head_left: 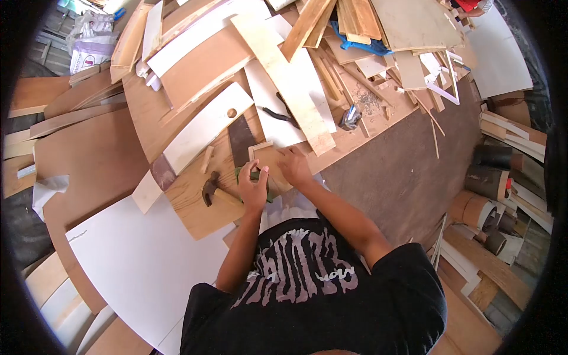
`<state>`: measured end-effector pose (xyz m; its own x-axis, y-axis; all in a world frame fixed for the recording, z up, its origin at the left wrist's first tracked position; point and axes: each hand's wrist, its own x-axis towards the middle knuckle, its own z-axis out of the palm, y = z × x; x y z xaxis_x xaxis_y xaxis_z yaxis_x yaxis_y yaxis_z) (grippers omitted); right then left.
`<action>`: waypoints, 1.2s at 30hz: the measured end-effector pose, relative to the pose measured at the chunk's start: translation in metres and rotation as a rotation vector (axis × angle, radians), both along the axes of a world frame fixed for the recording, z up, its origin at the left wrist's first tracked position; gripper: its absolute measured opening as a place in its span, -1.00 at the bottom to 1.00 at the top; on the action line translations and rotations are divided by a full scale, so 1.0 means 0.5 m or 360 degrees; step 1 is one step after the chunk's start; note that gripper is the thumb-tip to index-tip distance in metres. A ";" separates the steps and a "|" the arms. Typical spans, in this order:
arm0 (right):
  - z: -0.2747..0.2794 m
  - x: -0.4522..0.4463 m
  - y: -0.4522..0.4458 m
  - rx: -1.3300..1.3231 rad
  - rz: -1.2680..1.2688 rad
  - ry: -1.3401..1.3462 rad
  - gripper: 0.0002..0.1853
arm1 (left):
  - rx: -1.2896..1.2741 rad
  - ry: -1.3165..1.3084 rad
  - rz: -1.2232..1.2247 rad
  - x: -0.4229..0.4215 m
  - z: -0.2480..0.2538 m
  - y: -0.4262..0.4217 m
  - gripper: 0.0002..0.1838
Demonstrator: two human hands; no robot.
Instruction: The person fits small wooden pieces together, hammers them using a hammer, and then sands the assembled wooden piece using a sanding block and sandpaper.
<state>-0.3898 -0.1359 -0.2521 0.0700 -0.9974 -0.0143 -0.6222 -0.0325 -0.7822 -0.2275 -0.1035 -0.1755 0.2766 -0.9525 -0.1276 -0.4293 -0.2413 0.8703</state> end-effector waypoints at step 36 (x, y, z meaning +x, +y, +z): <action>0.139 -0.597 -0.157 -0.0027 -0.0462 -0.0144 -0.74 | -0.0623 -0.0199 -0.0689 -0.568 0.024 -0.277 -0.74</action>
<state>-0.6885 -0.2141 -0.1825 -0.2178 -0.9760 -0.0039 -0.5354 0.1229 -0.8356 -0.5117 -0.2419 -0.1635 -0.1572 -0.9516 0.2640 -0.5220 0.3070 0.7958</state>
